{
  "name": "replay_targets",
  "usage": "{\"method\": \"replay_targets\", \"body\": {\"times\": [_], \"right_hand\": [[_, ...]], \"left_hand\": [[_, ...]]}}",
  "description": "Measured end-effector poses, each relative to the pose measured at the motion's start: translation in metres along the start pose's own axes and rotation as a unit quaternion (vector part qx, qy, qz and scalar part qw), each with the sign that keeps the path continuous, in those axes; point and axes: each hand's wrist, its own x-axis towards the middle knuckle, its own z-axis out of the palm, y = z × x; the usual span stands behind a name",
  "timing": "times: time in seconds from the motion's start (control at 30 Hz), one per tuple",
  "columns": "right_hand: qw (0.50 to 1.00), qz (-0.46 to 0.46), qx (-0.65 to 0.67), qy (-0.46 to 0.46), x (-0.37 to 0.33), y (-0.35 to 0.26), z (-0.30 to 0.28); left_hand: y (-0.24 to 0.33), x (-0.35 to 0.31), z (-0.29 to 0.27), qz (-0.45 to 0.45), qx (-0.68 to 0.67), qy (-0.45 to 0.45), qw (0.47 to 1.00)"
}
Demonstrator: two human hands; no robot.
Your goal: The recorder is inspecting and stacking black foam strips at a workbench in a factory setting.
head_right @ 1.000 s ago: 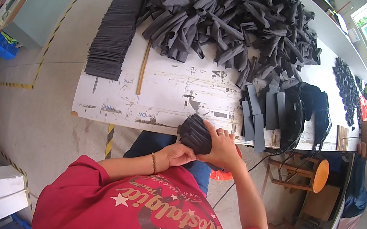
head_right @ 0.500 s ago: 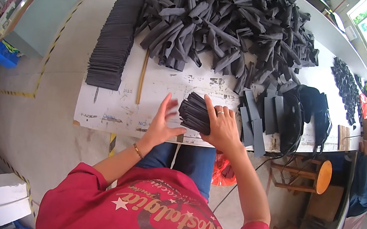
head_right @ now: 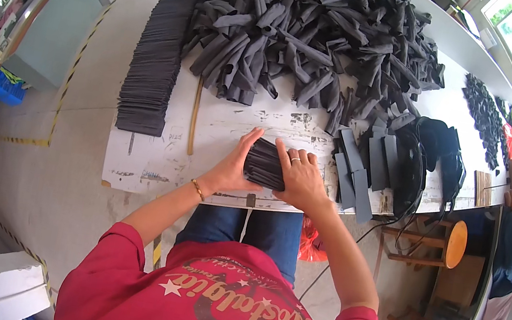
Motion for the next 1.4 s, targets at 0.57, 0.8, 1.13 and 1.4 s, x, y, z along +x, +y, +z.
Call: {"method": "replay_targets", "body": {"times": [0.57,0.8,1.13,1.4], "right_hand": [[1.0,-0.008,0.021,0.003,0.002,0.005,0.004],[0.999,0.024,0.026,-0.019,0.001,0.002,0.004],[0.998,0.046,-0.028,-0.025,0.001,-0.005,0.007],[0.997,0.041,-0.057,-0.038,-0.002,-0.006,0.008]], "left_hand": [[-0.007,0.005,0.005,0.029,0.002,-0.005,1.0],[-0.004,0.005,0.003,-0.004,0.01,-0.037,0.999],[-0.004,0.004,0.005,0.009,0.044,-0.035,0.998],[-0.008,-0.001,0.012,0.029,0.041,0.003,0.999]]}}
